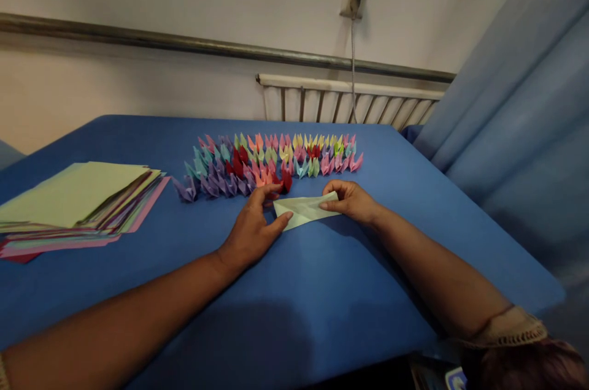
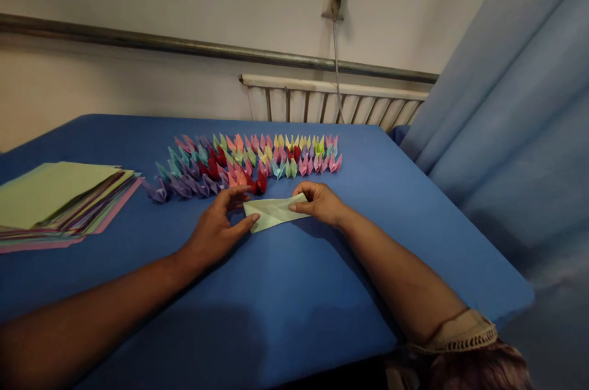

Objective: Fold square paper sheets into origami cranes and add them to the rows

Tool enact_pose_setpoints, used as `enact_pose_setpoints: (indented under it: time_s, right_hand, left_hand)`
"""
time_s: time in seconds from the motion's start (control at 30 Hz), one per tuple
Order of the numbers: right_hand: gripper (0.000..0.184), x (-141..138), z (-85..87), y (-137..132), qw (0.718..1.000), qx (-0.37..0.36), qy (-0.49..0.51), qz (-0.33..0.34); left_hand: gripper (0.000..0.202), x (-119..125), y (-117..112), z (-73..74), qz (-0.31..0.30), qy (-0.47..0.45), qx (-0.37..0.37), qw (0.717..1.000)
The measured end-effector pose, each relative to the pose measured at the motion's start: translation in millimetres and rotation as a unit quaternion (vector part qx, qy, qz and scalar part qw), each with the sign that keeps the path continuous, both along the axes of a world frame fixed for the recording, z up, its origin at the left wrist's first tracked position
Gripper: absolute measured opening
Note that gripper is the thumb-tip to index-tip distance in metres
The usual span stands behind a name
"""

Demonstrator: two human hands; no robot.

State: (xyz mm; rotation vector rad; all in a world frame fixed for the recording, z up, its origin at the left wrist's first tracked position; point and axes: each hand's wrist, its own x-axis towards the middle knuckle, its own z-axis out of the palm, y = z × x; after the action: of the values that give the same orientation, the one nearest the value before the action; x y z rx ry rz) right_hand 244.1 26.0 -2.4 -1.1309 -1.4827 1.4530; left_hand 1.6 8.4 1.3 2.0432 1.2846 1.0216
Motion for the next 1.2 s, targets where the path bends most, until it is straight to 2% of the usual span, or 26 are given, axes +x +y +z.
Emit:
enact_pose_setpoints:
  time_s: [0.07,0.13,0.23,0.3,0.57,0.7,0.87,1.2]
  right_hand:
    - [0.039,-1,6.6,-3,1.0,0.021,0.009,-0.002]
    - [0.038,0,9.6,-5,0.999,0.038,0.015,-0.003]
    - [0.036,2,7.2,-5,0.998,0.052,0.025,0.0]
    - [0.036,3,3.2,-4,0.998,0.056,0.031,0.0]
    - [0.039,-1,-1.9,-7,0.998,0.019,0.06,-0.006]
    - [0.04,-4,-4.0,-7,0.999,0.0,0.041,-0.01]
    - [0.039,-4,-8.0,-5,0.999,0.008,0.033,-0.027]
    - [0.036,-5,-5.7,-7,0.999,0.02,0.032,-0.023]
  left_hand:
    - [0.061,1,0,-0.3,0.03,-0.064,-0.013,0.997]
    - [0.058,3,1,-2.0,0.019,-0.128,-0.049,0.99]
    - [0.041,4,2,-3.7,-0.021,-0.189,-0.141,0.972]
    - [0.031,4,2,-3.0,-0.024,-0.202,-0.173,0.964]
    - [0.027,4,-1,2.1,-0.005,-0.191,-0.142,0.971]
    - [0.024,2,-3,4.0,-0.004,-0.172,-0.12,0.978]
    - [0.021,2,-4,5.8,-0.001,-0.17,-0.112,0.979]
    - [0.023,4,-3,7.7,0.018,-0.193,-0.122,0.973]
